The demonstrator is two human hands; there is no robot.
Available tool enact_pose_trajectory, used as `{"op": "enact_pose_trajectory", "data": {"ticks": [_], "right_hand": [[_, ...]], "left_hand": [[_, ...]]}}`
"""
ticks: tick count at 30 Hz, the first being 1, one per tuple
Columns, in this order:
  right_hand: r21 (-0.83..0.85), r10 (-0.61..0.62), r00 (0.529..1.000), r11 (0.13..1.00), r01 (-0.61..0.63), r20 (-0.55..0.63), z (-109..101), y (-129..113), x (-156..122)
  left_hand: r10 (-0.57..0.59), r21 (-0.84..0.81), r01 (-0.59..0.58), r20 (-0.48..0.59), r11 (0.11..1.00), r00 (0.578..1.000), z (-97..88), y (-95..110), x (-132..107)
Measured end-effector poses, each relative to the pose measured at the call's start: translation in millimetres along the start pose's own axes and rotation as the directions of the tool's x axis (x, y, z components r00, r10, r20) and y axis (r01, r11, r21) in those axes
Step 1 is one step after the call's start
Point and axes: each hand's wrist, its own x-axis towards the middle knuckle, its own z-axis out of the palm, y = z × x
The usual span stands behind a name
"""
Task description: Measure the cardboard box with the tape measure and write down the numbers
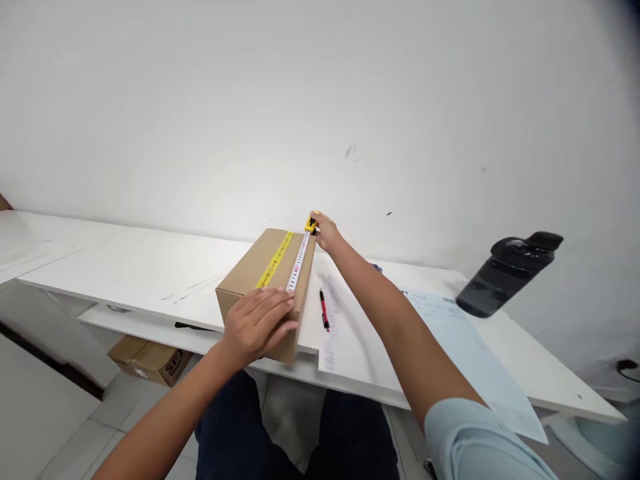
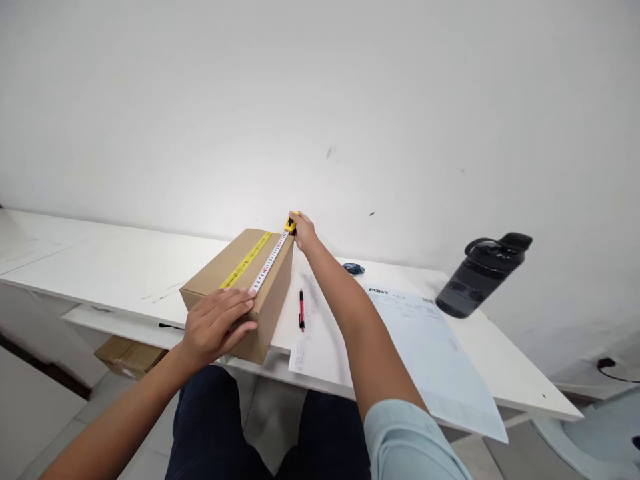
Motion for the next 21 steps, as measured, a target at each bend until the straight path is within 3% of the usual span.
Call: {"op": "enact_pose_trajectory", "data": {"ticks": [3,9,15,21], "right_hand": [[-0.036,-0.007,0.999,0.999,0.008,0.034,-5,5,-6],[-0.087,0.010,0.998,0.996,-0.004,0.068,-19,-3,-8],[-0.139,0.026,0.991,0.990,-0.008,0.128,-19,-14,-17],[-0.235,-0.002,1.000,0.972,0.009,0.031,-13,-39,-16]], "left_hand": [[-0.075,-0.018,0.075,0.013,0.997,0.997,4.9,-2,-1],[-0.123,-0.033,0.121,-0.091,0.992,0.988,17.1,0,-3],[-0.168,-0.085,0.165,-0.023,0.983,0.986,12.6,1,-6],[-0.229,-0.123,0.228,0.003,0.966,0.973,5.4,8,-4]]}}
